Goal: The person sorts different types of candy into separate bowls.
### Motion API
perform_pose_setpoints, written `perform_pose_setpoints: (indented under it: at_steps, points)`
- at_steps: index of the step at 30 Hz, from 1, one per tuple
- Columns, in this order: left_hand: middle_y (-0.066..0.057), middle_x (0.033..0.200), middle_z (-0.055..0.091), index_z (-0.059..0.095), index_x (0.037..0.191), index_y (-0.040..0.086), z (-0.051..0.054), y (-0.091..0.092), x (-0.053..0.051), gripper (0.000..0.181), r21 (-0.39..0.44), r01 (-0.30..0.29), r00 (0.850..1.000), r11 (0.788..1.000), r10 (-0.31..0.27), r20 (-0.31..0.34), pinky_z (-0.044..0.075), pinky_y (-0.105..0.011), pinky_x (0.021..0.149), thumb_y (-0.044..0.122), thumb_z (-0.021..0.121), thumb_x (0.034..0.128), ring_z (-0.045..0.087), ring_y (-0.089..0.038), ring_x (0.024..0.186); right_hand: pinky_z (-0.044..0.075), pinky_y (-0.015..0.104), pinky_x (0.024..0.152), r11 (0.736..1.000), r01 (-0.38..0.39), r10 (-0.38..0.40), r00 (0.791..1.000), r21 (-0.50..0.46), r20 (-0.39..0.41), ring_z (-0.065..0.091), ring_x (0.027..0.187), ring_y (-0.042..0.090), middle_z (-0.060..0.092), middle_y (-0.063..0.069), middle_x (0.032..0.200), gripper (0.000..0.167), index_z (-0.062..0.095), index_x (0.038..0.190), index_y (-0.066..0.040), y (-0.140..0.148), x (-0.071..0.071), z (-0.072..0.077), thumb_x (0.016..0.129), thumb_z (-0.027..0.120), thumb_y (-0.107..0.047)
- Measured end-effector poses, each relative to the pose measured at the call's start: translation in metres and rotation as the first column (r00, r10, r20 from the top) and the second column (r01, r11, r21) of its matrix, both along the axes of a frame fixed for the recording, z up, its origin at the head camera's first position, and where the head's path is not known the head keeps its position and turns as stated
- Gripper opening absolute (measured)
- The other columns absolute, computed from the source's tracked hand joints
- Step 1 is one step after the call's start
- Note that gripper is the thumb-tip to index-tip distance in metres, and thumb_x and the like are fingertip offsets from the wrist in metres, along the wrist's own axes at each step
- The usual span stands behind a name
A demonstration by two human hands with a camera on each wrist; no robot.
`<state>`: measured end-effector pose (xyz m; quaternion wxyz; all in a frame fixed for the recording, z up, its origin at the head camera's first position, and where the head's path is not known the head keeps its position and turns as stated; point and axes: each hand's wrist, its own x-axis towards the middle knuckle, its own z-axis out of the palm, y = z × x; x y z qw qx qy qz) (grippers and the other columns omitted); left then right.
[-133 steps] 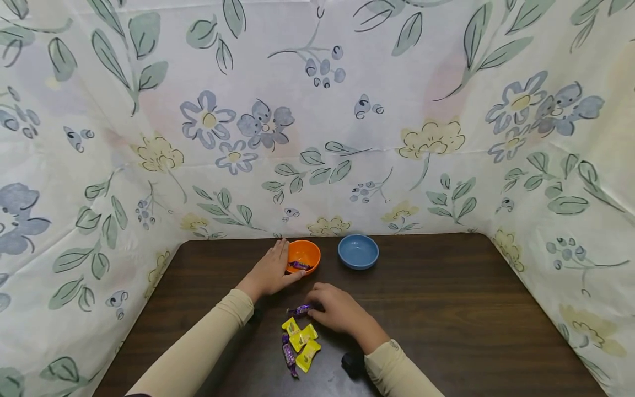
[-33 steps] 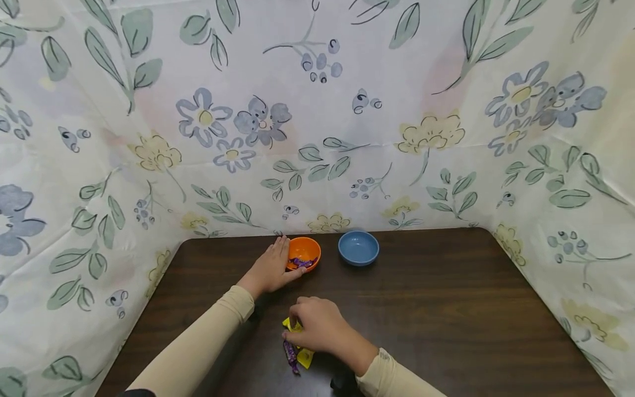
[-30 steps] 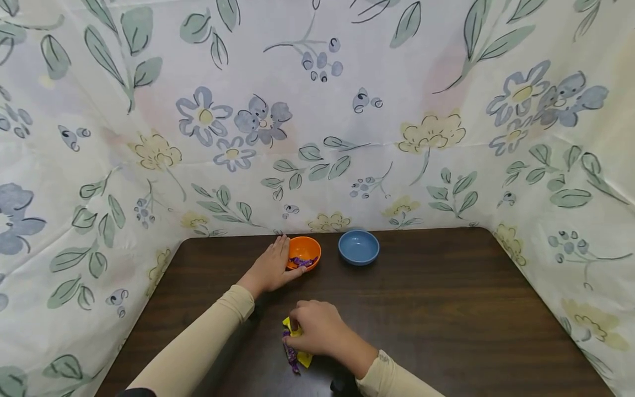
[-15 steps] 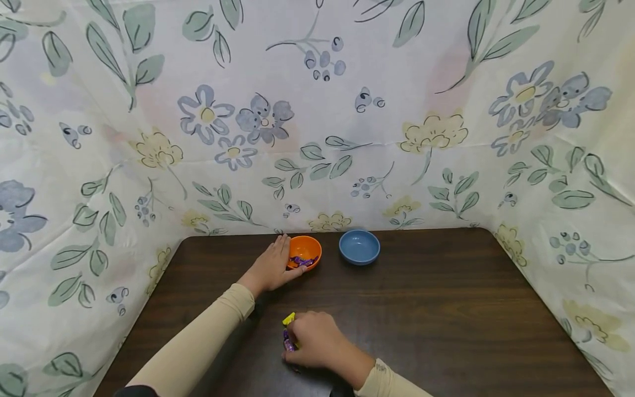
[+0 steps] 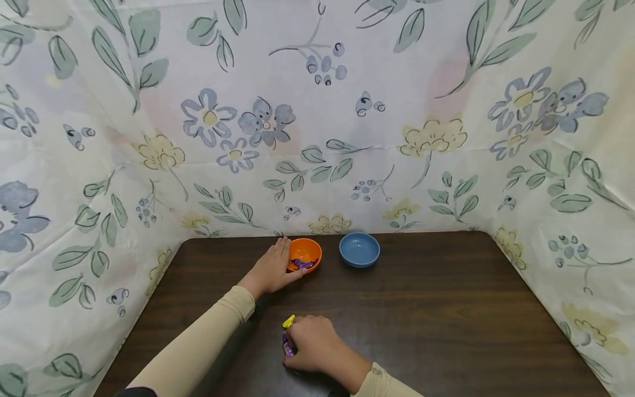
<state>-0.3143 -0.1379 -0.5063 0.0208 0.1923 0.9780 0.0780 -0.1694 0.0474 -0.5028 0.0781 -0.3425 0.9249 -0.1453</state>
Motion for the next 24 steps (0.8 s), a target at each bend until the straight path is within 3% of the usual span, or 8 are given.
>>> perform_pose_setpoints:
  at_steps: [4,11,24]
  points:
    - [-0.024,0.175,0.022,0.022,0.167,-0.005,0.0,0.0003,0.0003,0.108,0.002,0.0,1.0,1.0,0.0,-0.002,0.021,-0.05,0.133,0.078,0.039,0.0995,0.022,-0.039,0.164,0.037,0.024,0.052,0.999,-0.038,0.038,0.999,0.011,-0.01,0.045,0.064,0.0,0.05,-0.018,0.078,0.028,0.063,0.075,-0.031,-0.001,0.0005,-0.0022,0.08,0.086,-0.045]
    - [-0.025,0.175,0.022,0.021,0.167,-0.005,-0.0003,0.0005,0.0002,0.109,-0.003,-0.001,1.0,1.0,0.001,-0.001,0.022,-0.049,0.133,0.079,0.039,0.0992,0.022,-0.039,0.164,0.04,0.021,0.059,0.984,-0.177,0.177,0.984,-0.007,-0.026,0.047,0.072,-0.004,0.054,-0.021,0.083,0.015,0.07,0.085,-0.034,-0.0006,0.0021,-0.0036,0.081,0.084,-0.035]
    - [-0.023,0.176,0.02,0.02,0.167,-0.004,-0.0004,0.0012,-0.0004,0.11,-0.023,-0.01,1.0,1.0,0.01,0.003,0.02,-0.049,0.133,0.08,0.038,0.0987,0.021,-0.039,0.164,0.039,0.015,0.057,0.967,-0.237,0.233,0.971,-0.088,-0.054,0.046,0.07,-0.008,0.057,-0.023,0.081,0.012,0.072,0.088,-0.032,-0.0008,0.004,-0.0059,0.085,0.083,-0.033]
